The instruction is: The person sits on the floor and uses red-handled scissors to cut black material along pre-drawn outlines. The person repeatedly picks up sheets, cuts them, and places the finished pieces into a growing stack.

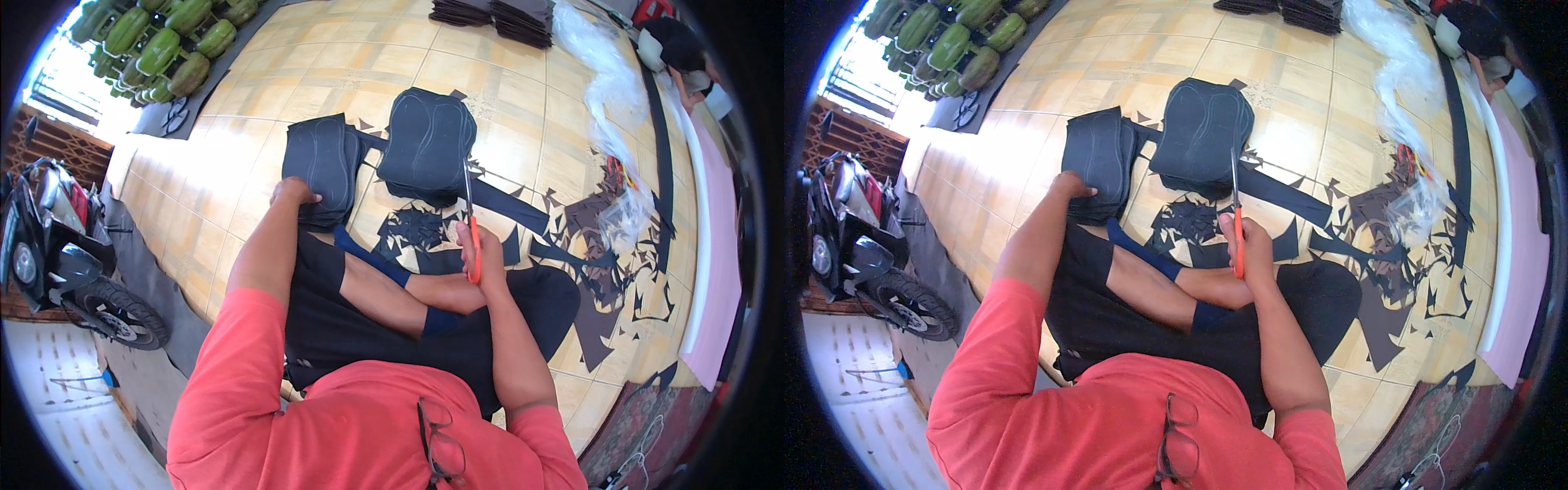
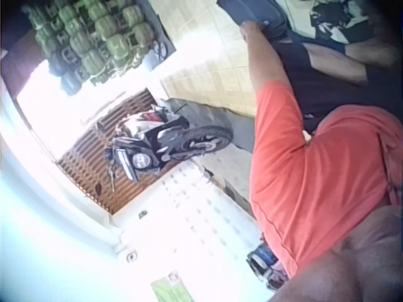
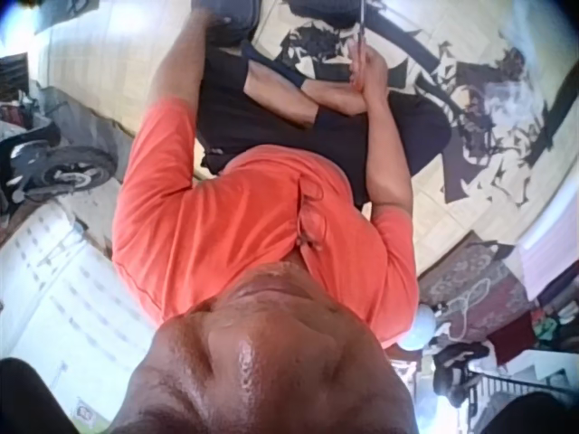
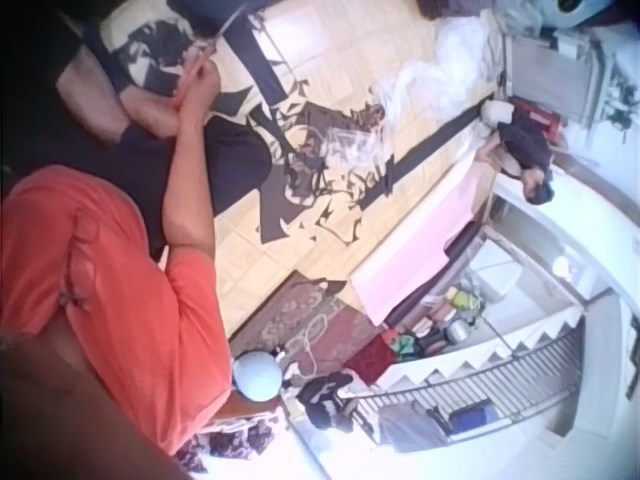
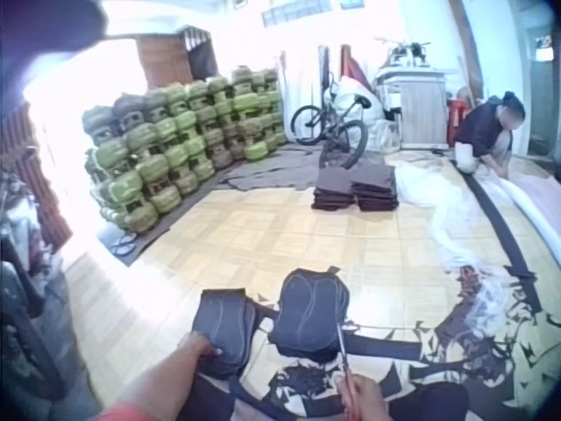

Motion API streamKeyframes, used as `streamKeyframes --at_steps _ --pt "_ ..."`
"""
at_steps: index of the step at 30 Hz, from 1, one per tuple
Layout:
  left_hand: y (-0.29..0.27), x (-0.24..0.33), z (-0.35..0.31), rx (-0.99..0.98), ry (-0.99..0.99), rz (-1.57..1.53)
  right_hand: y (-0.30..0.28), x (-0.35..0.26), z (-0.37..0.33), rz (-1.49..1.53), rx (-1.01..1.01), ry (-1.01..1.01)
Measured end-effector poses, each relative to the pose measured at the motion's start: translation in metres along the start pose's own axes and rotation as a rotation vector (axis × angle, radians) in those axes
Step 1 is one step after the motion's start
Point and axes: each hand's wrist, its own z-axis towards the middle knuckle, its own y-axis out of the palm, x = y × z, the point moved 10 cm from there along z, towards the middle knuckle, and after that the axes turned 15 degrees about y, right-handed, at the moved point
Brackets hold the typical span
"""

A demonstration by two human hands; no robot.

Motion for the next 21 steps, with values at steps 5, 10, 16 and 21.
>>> streamKeyframes --at_steps 5,10,16,21 --pt "-0.077 0.021 -0.047 0.221 -0.056 -0.066 -0.008 -0.002 -0.003 0.027 0.017 -0.019" --pt "-0.097 -0.001 -0.061 0.299 0.031 -0.059 -0.005 -0.006 -0.005 -0.026 0.012 -0.051" --pt "-0.113 -0.008 -0.087 0.591 0.239 -0.908 0.002 -0.006 -0.011 -0.052 0.020 -0.084" --pt "-0.151 0.085 -0.206 0.829 0.665 -1.674 0.001 -0.002 -0.007 -0.125 0.127 -0.285"
